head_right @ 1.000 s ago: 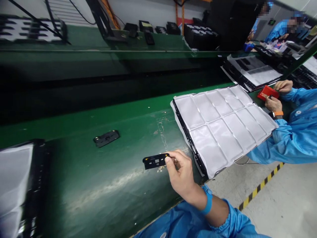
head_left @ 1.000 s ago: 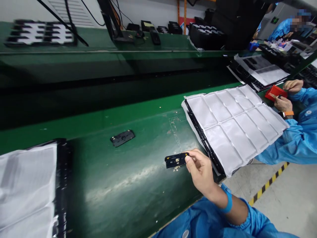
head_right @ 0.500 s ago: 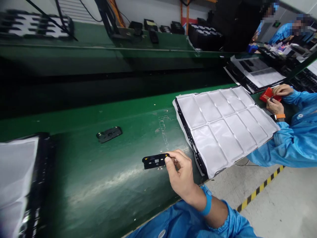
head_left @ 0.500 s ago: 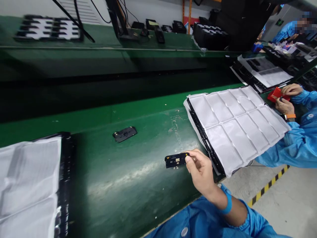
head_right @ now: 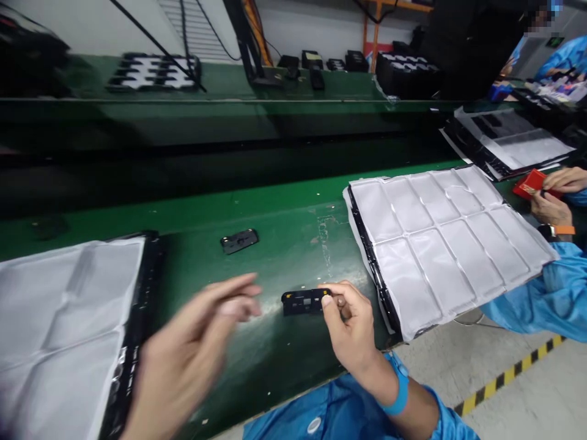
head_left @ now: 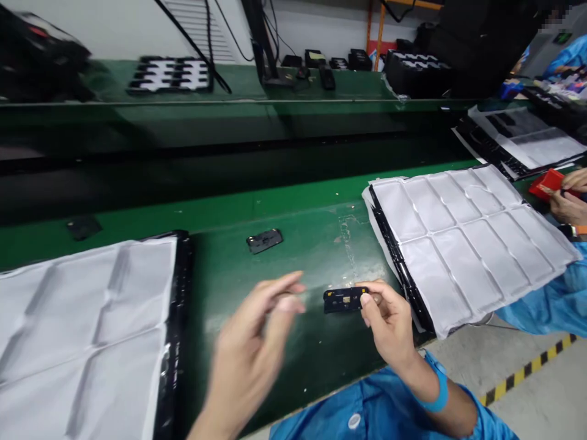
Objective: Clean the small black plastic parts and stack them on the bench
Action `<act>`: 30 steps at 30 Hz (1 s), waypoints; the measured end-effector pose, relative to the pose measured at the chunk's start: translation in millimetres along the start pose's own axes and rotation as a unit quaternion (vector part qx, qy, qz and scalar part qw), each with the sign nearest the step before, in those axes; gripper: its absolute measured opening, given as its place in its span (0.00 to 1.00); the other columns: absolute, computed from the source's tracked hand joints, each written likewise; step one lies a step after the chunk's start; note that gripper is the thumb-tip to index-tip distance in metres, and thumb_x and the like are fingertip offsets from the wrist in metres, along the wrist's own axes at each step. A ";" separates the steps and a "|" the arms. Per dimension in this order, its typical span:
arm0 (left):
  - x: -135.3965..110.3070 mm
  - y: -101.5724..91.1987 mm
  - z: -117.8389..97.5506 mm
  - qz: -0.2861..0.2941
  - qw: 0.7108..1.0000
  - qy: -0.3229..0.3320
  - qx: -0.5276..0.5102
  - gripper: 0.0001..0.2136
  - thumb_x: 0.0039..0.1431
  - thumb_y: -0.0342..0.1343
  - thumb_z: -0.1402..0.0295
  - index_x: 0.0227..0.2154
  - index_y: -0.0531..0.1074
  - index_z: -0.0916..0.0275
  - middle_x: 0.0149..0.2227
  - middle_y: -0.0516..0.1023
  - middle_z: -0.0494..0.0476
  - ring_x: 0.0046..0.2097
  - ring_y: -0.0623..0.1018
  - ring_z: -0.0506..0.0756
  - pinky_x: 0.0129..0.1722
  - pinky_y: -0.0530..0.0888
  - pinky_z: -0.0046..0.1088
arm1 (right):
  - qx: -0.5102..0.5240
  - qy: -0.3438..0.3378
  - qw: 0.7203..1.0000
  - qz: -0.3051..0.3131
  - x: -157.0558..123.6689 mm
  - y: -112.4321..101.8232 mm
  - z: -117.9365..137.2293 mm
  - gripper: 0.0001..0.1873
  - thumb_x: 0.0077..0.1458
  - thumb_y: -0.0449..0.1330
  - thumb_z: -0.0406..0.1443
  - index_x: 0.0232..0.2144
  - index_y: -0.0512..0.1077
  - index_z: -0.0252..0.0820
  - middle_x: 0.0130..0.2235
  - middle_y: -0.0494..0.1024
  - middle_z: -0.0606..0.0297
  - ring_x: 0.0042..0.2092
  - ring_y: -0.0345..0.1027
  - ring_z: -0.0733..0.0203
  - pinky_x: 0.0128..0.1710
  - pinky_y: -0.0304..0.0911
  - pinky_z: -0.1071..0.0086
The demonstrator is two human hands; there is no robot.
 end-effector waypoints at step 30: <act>-3.9 65.2 16.8 0.087 0.982 0.160 0.040 0.18 0.69 0.45 0.80 0.44 0.80 0.60 0.40 0.84 0.60 0.41 0.85 0.56 0.41 0.81 0.29 | -0.059 -0.051 0.996 -0.050 15.4 -5.0 14.6 0.11 0.70 0.60 0.39 0.46 0.82 0.43 0.35 0.75 0.63 0.27 0.67 0.65 0.26 0.64 0.71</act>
Point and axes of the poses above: each hand's wrist, its own x-axis towards the middle knuckle, its own y-axis out of the palm, z = x × y, the point moved 8 cm from there along x, towards the middle knuckle
